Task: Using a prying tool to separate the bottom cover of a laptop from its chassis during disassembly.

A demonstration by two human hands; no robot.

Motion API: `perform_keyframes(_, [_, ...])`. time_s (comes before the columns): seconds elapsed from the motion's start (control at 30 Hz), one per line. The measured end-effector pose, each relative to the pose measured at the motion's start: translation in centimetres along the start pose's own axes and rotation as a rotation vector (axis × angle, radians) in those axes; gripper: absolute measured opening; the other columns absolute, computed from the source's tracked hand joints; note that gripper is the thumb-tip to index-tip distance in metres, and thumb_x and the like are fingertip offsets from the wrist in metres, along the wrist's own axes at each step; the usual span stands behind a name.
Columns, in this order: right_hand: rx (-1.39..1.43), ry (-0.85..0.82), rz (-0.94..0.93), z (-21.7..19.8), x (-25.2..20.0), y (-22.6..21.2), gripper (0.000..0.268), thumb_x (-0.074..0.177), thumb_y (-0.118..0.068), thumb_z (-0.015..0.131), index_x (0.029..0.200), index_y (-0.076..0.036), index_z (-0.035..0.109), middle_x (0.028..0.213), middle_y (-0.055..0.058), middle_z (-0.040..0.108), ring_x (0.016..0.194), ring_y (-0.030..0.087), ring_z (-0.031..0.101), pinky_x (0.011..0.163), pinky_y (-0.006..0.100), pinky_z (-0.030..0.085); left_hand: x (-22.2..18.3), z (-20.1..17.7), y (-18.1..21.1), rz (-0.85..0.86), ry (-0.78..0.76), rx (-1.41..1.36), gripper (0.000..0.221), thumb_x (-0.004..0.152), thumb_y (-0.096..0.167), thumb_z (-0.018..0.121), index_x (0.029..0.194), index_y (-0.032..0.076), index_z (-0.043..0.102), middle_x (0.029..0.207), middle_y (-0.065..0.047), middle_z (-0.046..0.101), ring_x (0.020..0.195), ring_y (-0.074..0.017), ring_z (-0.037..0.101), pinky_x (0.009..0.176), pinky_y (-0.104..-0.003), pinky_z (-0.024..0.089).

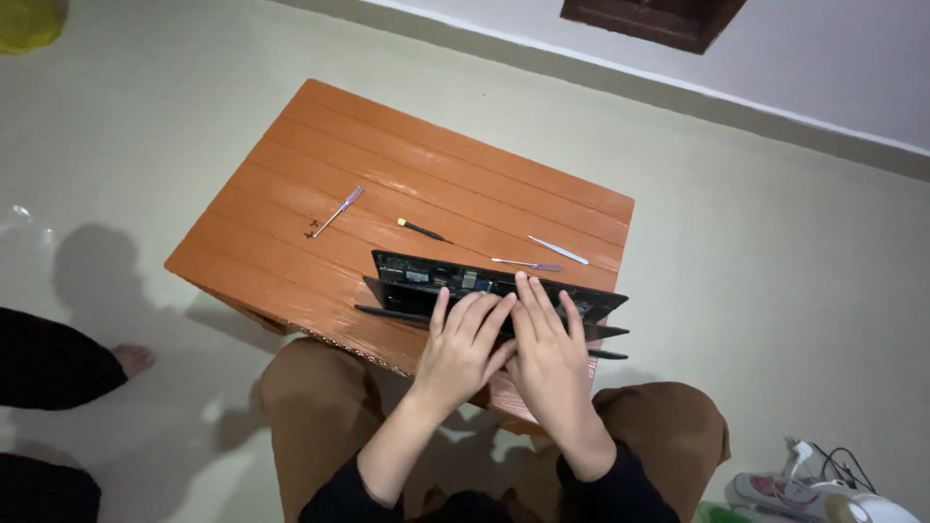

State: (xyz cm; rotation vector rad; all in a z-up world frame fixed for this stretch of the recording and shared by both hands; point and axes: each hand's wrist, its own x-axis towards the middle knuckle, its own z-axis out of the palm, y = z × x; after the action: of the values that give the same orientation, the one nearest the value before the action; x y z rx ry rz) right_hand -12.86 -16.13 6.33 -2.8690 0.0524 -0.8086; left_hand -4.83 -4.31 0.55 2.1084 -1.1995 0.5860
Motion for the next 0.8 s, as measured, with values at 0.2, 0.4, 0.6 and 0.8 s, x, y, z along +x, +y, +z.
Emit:
perform_keyframes(0.2, [0.047, -0.025, -0.034, -0.6, 0.0, 0.7, 0.051, 0.082, -0.004, 0.059, 0.131, 0.007, 0.055, 0.153, 0.023, 0.049, 0.145, 0.032, 0.046, 0.12, 0.054, 0.027, 0.6, 0.3, -0.5, 0.017, -0.021, -0.031, 0.06, 0.083, 0.034, 0.077, 0.132, 0.003, 0.059, 0.127, -0.012, 0.061, 0.12, -0.0268, 0.057, 0.118, -0.048, 0.03])
perform_keyframes(0.4, [0.763, -0.019, 0.186, -8.1, -0.6, 7.2, 0.051, 0.076, -0.006, 0.077, 0.124, -0.012, 0.062, 0.139, 0.011, 0.066, 0.136, 0.028, 0.06, 0.131, 0.054, 0.028, 0.8, 0.1, 0.5, 0.053, 0.076, 0.132, 0.039, 0.086, 0.046, 0.081, 0.11, 0.016, 0.073, 0.106, -0.001, 0.058, 0.101, -0.0174, 0.055, 0.107, -0.041, 0.027])
perform_keyframes(0.6, [1.318, -0.019, 0.207, 0.5, -3.3, 15.6, 0.049, 0.102, -0.045, 0.06, 0.134, -0.008, 0.06, 0.14, 0.015, 0.062, 0.135, 0.032, 0.061, 0.116, 0.048, 0.053, 0.0, -0.1, 0.3, 0.086, 0.045, 0.191, 0.038, 0.087, 0.048, 0.08, 0.116, 0.025, 0.075, 0.113, -0.001, 0.057, 0.103, -0.0163, 0.054, 0.106, -0.041, 0.031])
perform_keyframes(0.8, [1.156, -0.172, 0.132, 3.1, -4.4, 17.4, 0.065, 0.104, -0.061, 0.041, 0.122, -0.006, 0.071, 0.121, 0.012, 0.076, 0.102, 0.027, 0.081, 0.092, 0.033, 0.063, -1.0, 0.7, 0.2, 0.099, 0.032, 0.235, 0.039, 0.087, 0.051, 0.083, 0.12, 0.034, 0.073, 0.109, -0.001, 0.06, 0.099, -0.0179, 0.053, 0.101, -0.046, 0.029])
